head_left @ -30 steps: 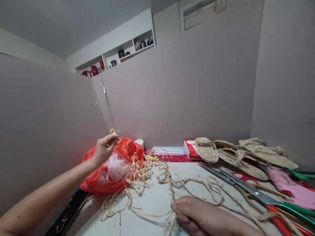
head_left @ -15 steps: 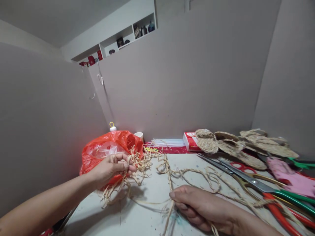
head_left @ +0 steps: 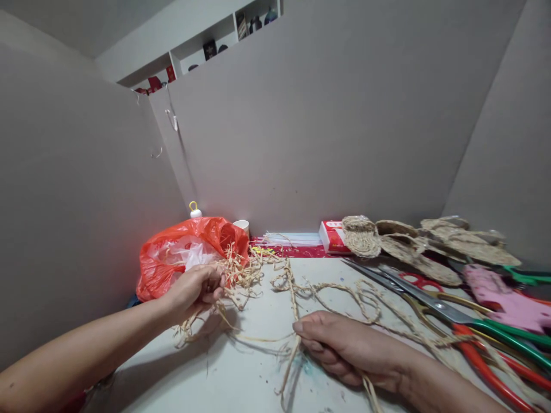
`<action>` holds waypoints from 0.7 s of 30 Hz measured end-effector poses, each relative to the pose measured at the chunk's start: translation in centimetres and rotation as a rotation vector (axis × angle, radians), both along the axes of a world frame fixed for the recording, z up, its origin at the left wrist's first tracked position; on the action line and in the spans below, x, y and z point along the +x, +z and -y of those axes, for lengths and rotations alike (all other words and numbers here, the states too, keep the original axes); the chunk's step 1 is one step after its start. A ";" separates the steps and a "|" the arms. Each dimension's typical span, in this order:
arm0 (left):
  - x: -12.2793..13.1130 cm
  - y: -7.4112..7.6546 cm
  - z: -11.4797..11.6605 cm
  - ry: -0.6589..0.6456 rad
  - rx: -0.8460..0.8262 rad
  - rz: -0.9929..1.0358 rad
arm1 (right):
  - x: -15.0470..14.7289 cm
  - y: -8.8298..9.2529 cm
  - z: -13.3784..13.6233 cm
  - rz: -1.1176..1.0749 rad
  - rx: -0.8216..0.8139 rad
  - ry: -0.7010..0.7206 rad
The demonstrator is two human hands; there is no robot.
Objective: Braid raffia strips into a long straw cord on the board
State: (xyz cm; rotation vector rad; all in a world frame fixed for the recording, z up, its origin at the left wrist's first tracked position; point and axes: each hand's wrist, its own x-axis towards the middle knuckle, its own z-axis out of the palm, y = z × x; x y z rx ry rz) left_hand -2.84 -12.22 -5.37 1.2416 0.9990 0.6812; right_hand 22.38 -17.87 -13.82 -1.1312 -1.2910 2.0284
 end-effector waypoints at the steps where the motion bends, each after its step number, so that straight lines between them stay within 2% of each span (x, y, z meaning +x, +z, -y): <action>1: 0.1 0.1 0.2 -0.020 0.011 -0.005 | 0.0 0.0 0.0 -0.005 -0.002 0.005; 4: 0.5 -0.2 0.8 -0.091 0.053 -0.034 | 0.2 0.1 0.0 -0.026 -0.025 0.026; 7: 1.0 -1.2 1.2 -0.128 0.082 -0.045 | 0.2 0.3 0.1 -0.043 -0.043 0.028; 11: 2.1 -2.5 1.9 -0.136 0.013 0.012 | 0.2 0.4 0.1 -0.065 -0.052 0.028; 13: 2.7 -2.5 2.8 -0.171 -0.034 0.036 | 0.2 0.4 0.1 -0.071 -0.056 0.026; 17: 3.5 -1.0 6.4 -0.317 -0.068 0.052 | 0.2 0.3 0.0 -0.080 -0.051 0.026; 19: 3.6 0.3 8.5 -0.419 -0.181 0.052 | 0.2 0.2 0.0 -0.093 -0.049 0.022; 21: 3.5 1.3 10.3 -0.470 -0.151 0.097 | 0.3 0.2 0.0 -0.100 -0.052 0.020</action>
